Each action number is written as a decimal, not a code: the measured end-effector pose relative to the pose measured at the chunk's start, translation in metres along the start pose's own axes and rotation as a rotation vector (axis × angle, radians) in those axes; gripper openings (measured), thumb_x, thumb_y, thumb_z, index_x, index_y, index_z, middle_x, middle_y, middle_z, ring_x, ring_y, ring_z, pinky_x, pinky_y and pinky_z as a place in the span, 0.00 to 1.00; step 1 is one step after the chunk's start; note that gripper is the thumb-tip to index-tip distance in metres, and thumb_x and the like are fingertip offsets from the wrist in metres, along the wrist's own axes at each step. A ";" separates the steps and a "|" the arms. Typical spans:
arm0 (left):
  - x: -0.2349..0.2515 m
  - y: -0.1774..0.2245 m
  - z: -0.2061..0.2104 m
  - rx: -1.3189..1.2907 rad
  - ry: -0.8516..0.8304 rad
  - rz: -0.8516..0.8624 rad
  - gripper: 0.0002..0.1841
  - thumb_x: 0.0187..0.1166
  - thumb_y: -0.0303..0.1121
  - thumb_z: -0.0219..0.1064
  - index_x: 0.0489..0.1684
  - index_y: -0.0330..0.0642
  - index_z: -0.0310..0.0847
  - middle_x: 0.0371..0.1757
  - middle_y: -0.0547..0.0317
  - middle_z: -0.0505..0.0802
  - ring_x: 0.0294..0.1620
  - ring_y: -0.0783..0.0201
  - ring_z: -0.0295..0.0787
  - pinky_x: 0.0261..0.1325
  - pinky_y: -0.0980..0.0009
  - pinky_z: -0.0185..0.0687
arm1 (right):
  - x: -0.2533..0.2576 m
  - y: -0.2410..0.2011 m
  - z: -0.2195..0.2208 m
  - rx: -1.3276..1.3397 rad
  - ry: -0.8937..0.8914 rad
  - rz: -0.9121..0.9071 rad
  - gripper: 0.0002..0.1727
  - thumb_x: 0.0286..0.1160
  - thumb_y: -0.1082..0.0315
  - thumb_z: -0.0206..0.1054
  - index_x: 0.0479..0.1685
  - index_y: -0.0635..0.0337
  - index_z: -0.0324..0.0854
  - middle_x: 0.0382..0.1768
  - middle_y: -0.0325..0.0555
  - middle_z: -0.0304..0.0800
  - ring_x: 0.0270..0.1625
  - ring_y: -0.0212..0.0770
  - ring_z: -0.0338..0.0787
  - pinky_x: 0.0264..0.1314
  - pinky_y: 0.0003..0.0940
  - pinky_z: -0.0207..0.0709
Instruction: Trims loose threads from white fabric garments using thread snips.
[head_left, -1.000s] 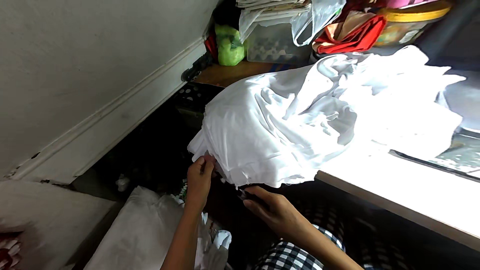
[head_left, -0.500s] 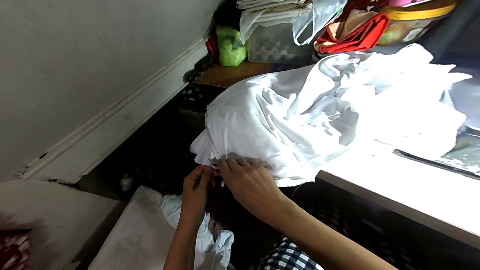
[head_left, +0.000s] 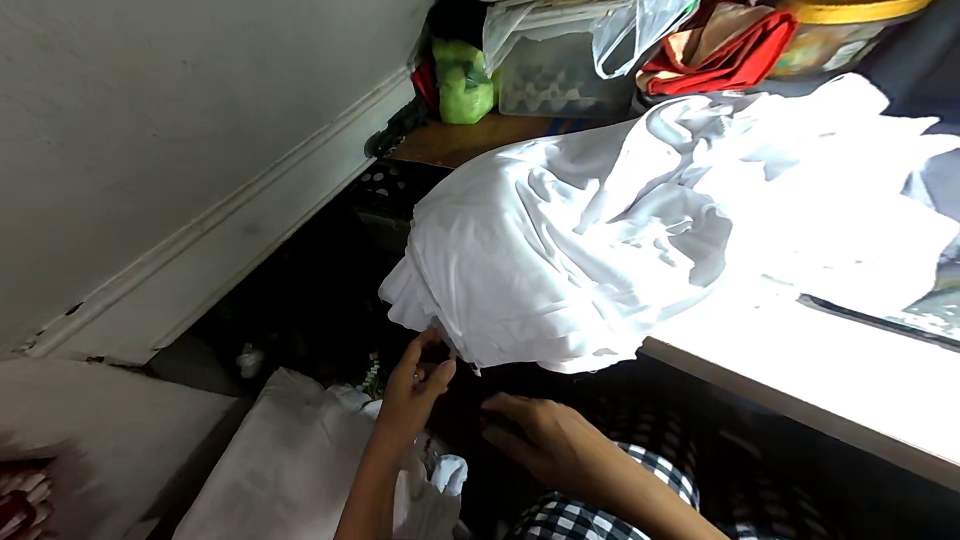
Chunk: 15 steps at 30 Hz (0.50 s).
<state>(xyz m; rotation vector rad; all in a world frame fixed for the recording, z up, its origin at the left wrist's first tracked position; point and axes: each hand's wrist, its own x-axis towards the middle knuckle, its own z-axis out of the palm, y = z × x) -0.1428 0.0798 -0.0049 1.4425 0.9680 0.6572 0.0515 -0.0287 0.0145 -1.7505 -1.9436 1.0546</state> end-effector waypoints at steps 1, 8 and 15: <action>0.000 0.002 0.008 -0.088 0.004 0.011 0.29 0.84 0.38 0.64 0.82 0.35 0.66 0.71 0.49 0.84 0.55 0.63 0.90 0.55 0.68 0.89 | -0.004 0.009 0.006 0.049 -0.047 0.030 0.22 0.87 0.52 0.59 0.66 0.58 0.83 0.49 0.57 0.92 0.51 0.58 0.92 0.55 0.63 0.81; -0.004 -0.007 0.025 -0.158 0.048 0.126 0.12 0.88 0.29 0.58 0.39 0.36 0.87 0.33 0.65 0.90 0.34 0.74 0.87 0.44 0.76 0.87 | -0.025 0.040 0.009 0.355 0.050 0.016 0.21 0.84 0.50 0.62 0.59 0.56 0.86 0.41 0.44 0.91 0.39 0.33 0.88 0.45 0.35 0.82; -0.021 -0.004 0.027 -0.476 -0.102 -0.017 0.22 0.87 0.28 0.56 0.78 0.29 0.67 0.27 0.65 0.87 0.29 0.69 0.88 0.44 0.69 0.90 | -0.024 0.036 0.006 0.669 0.029 0.048 0.16 0.83 0.51 0.64 0.56 0.51 0.85 0.28 0.30 0.81 0.24 0.24 0.76 0.26 0.21 0.70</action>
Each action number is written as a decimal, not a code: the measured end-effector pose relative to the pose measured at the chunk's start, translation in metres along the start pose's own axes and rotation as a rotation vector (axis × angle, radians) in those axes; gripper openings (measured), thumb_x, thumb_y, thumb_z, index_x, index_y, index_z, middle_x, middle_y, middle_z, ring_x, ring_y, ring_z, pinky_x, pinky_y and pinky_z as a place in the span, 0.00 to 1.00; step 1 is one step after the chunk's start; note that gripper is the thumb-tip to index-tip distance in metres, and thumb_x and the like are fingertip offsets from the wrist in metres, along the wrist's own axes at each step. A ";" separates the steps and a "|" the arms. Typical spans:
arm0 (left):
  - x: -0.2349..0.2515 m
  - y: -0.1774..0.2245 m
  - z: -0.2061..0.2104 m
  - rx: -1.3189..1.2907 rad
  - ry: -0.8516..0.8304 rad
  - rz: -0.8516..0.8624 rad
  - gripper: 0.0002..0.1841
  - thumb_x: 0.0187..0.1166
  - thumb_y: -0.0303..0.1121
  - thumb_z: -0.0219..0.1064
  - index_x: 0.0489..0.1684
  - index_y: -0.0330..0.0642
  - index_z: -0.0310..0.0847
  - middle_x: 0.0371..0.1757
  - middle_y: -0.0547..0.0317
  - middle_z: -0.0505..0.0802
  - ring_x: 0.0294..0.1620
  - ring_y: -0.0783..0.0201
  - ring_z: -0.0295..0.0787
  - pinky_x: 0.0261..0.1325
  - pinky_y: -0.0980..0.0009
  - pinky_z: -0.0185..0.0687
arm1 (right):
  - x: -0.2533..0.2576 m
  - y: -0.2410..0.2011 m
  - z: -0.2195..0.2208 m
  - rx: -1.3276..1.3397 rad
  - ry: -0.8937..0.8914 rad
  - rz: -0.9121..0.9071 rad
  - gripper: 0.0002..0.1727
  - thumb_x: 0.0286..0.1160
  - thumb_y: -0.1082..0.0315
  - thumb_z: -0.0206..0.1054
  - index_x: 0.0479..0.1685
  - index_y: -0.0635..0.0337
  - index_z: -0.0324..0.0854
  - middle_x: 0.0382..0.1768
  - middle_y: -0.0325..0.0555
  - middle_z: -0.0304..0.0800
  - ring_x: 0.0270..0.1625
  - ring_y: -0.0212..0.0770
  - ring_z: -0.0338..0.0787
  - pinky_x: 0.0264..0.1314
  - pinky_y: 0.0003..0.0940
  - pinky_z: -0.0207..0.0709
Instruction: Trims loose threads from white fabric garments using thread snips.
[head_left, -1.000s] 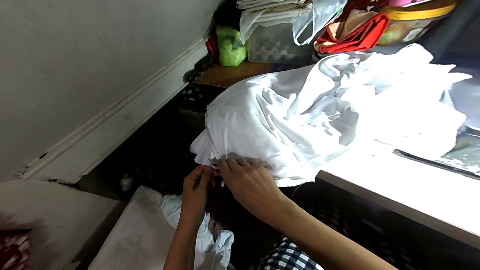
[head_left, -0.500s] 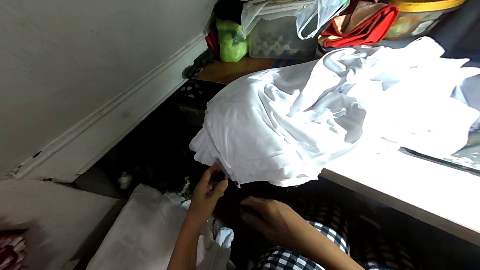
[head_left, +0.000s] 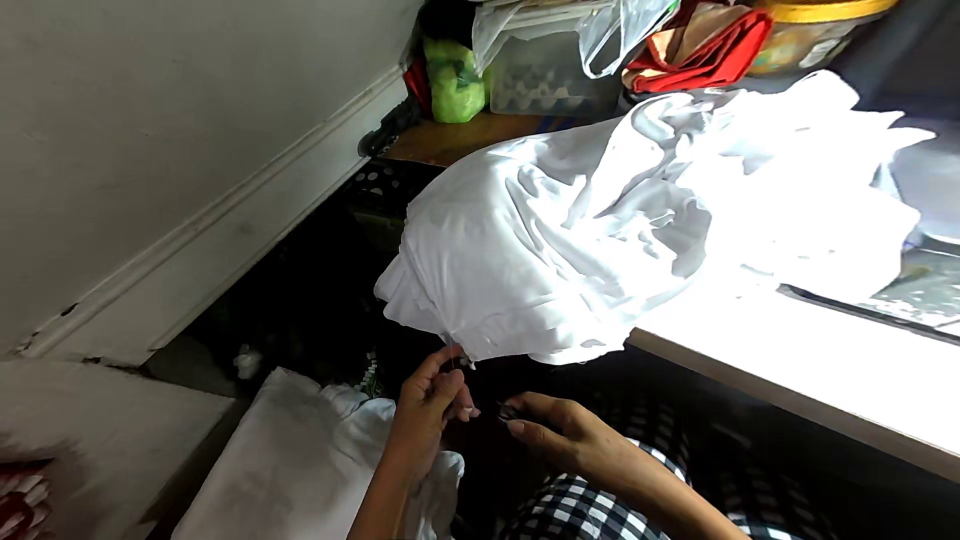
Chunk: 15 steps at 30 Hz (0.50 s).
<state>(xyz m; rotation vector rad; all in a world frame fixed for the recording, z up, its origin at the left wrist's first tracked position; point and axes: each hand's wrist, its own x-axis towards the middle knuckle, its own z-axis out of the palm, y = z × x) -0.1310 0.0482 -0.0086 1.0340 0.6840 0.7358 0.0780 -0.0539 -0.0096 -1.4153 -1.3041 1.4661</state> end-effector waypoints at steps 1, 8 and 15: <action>0.001 0.004 0.004 -0.040 -0.022 -0.046 0.25 0.87 0.28 0.56 0.82 0.30 0.60 0.27 0.65 0.87 0.29 0.69 0.89 0.45 0.69 0.91 | 0.000 -0.002 0.001 0.016 -0.003 0.000 0.16 0.83 0.51 0.64 0.55 0.51 0.85 0.27 0.29 0.81 0.23 0.23 0.75 0.25 0.21 0.69; 0.010 0.002 0.020 -0.031 0.050 -0.087 0.09 0.87 0.26 0.59 0.44 0.33 0.85 0.25 0.64 0.88 0.25 0.71 0.86 0.37 0.73 0.89 | -0.005 -0.007 -0.008 0.117 0.033 0.022 0.13 0.82 0.53 0.64 0.53 0.49 0.85 0.24 0.29 0.78 0.19 0.24 0.72 0.20 0.19 0.67; -0.010 0.000 -0.007 0.163 0.068 0.090 0.12 0.89 0.29 0.57 0.45 0.34 0.87 0.28 0.63 0.89 0.30 0.68 0.89 0.42 0.69 0.91 | 0.006 -0.018 -0.003 0.208 0.013 0.065 0.12 0.84 0.56 0.63 0.55 0.51 0.85 0.25 0.30 0.78 0.18 0.24 0.71 0.19 0.19 0.64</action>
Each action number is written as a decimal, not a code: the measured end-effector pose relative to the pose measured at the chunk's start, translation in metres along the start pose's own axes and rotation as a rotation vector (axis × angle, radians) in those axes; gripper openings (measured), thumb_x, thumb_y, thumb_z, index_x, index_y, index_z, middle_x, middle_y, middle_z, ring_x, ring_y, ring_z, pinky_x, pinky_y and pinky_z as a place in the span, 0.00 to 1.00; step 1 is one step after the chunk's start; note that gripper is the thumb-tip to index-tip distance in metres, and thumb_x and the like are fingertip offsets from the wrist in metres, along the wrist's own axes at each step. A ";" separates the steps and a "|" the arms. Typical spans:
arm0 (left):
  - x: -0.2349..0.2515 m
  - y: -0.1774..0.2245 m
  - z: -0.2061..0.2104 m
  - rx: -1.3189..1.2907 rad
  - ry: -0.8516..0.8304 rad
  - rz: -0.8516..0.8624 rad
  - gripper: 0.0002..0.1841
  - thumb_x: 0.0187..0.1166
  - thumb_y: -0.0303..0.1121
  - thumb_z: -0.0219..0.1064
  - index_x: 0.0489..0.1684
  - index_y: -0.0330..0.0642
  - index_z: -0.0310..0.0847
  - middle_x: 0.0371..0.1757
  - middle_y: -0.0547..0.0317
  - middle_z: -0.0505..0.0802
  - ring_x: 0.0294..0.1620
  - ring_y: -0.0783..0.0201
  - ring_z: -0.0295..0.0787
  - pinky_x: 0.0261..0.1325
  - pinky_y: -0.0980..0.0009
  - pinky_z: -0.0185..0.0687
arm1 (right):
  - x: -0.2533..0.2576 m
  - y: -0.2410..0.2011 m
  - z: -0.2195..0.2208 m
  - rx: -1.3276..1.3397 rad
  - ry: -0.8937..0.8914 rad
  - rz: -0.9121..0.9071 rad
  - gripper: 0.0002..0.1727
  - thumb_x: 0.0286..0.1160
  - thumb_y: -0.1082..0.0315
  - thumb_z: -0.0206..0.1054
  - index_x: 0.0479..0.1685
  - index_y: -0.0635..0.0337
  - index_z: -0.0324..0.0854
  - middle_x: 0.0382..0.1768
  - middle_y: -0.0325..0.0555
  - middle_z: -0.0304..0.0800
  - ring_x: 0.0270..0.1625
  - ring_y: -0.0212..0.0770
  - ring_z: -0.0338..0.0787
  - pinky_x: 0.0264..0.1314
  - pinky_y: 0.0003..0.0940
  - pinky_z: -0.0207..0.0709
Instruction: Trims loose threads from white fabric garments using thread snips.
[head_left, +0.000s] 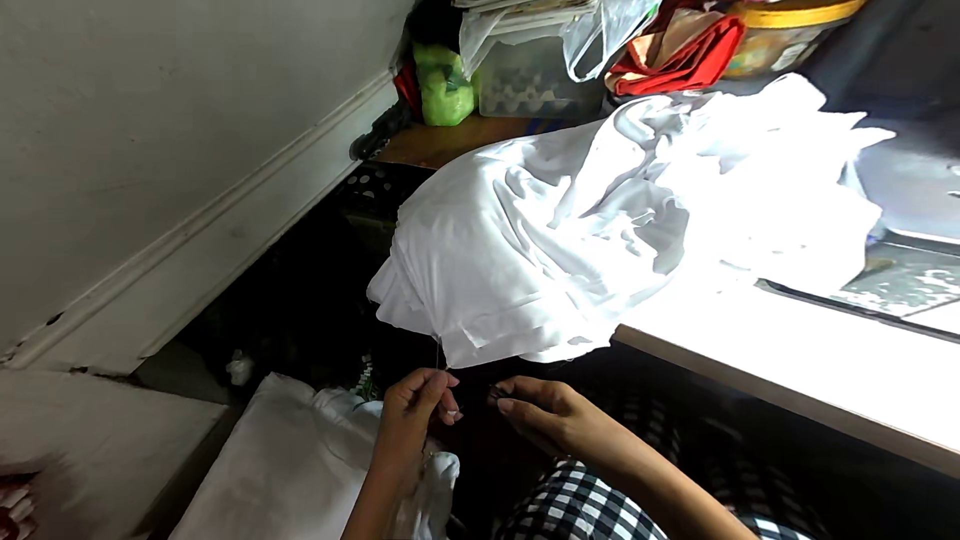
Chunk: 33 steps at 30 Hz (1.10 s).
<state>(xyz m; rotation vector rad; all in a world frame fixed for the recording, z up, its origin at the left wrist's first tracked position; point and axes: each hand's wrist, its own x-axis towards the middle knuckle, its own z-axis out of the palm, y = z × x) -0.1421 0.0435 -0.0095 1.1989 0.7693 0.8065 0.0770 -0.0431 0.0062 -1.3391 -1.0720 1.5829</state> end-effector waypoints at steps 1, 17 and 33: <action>-0.003 0.000 -0.004 0.041 0.001 0.037 0.12 0.89 0.30 0.57 0.46 0.33 0.87 0.29 0.62 0.90 0.31 0.68 0.89 0.42 0.70 0.90 | 0.005 -0.003 0.005 0.021 -0.021 0.010 0.13 0.85 0.56 0.63 0.55 0.52 0.85 0.25 0.30 0.78 0.18 0.24 0.70 0.19 0.19 0.63; -0.013 0.006 -0.017 0.286 0.036 0.232 0.11 0.88 0.29 0.60 0.43 0.33 0.88 0.34 0.59 0.93 0.33 0.69 0.90 0.41 0.74 0.90 | 0.043 -0.023 0.036 0.360 -0.182 -0.012 0.10 0.86 0.58 0.62 0.47 0.52 0.87 0.23 0.31 0.80 0.14 0.20 0.68 0.14 0.15 0.63; -0.013 0.005 -0.020 0.314 0.028 0.261 0.11 0.87 0.29 0.60 0.42 0.34 0.89 0.34 0.60 0.93 0.32 0.69 0.91 0.39 0.74 0.90 | 0.039 -0.024 0.037 0.286 -0.130 -0.008 0.10 0.83 0.58 0.66 0.46 0.53 0.88 0.25 0.33 0.82 0.14 0.22 0.68 0.14 0.16 0.62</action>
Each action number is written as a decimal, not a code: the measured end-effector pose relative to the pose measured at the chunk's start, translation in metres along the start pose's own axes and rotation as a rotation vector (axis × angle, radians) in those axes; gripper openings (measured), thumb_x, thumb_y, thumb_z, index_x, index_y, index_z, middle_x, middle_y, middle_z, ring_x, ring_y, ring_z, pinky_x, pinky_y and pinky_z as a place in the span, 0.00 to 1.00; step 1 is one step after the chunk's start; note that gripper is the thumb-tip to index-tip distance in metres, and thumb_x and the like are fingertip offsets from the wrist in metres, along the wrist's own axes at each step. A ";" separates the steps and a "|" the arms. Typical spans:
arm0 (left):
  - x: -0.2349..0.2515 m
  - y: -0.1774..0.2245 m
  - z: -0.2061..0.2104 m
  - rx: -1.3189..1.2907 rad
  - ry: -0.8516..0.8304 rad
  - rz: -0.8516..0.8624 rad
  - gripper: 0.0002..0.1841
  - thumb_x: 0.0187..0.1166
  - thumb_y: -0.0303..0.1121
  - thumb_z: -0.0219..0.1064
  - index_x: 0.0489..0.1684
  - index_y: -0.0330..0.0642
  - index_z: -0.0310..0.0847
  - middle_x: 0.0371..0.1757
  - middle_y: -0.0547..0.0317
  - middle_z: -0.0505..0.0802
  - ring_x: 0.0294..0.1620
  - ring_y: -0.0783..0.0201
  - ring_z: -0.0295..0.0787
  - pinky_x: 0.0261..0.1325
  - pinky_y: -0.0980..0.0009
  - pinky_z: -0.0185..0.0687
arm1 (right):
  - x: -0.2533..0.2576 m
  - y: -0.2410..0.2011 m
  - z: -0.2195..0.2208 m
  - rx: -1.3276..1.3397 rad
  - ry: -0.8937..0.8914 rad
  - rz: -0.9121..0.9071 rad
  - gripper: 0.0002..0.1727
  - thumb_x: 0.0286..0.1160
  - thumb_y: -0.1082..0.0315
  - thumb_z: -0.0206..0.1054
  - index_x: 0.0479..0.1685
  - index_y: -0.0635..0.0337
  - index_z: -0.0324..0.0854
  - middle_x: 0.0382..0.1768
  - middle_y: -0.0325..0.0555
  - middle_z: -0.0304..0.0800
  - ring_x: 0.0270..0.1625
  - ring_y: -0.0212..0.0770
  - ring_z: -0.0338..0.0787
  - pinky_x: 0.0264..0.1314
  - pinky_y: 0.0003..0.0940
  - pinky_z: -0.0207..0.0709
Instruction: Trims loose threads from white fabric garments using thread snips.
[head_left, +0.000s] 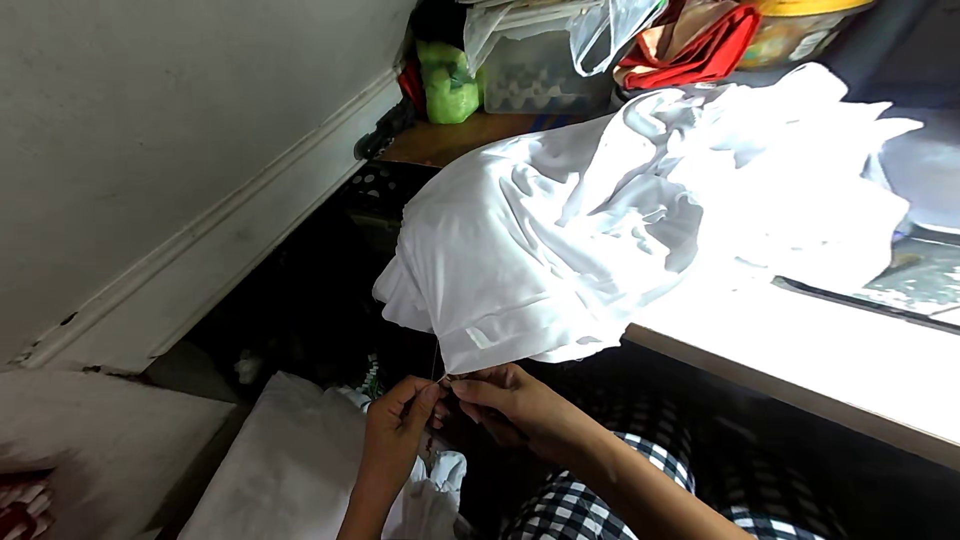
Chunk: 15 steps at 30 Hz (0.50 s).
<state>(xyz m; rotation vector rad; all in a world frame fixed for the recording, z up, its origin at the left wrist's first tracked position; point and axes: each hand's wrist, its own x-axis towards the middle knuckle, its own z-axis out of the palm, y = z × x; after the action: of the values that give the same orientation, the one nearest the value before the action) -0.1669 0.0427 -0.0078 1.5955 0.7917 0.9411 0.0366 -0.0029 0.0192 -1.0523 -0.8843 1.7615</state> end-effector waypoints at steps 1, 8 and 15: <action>0.000 0.000 0.000 0.004 -0.002 0.004 0.11 0.87 0.29 0.60 0.41 0.34 0.89 0.33 0.60 0.93 0.32 0.70 0.90 0.39 0.75 0.90 | 0.000 0.000 0.002 0.000 0.010 -0.004 0.10 0.83 0.58 0.66 0.44 0.53 0.88 0.24 0.33 0.82 0.14 0.22 0.68 0.14 0.16 0.62; 0.001 0.002 -0.003 0.032 0.026 0.003 0.11 0.87 0.29 0.60 0.41 0.34 0.89 0.33 0.61 0.93 0.32 0.70 0.90 0.40 0.75 0.90 | 0.000 0.000 0.003 -0.005 0.043 -0.009 0.10 0.83 0.59 0.66 0.47 0.54 0.88 0.23 0.32 0.81 0.14 0.22 0.68 0.13 0.16 0.61; 0.000 0.002 -0.001 0.010 -0.005 -0.015 0.11 0.87 0.30 0.61 0.41 0.34 0.89 0.33 0.61 0.93 0.32 0.71 0.90 0.39 0.75 0.90 | 0.000 0.001 0.006 -0.028 0.044 -0.034 0.10 0.84 0.59 0.65 0.45 0.53 0.88 0.22 0.31 0.81 0.14 0.21 0.69 0.14 0.16 0.61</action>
<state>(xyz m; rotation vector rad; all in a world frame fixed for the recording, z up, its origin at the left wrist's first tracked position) -0.1680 0.0423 -0.0057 1.5981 0.8052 0.9233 0.0304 -0.0036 0.0209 -1.0839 -0.8967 1.6960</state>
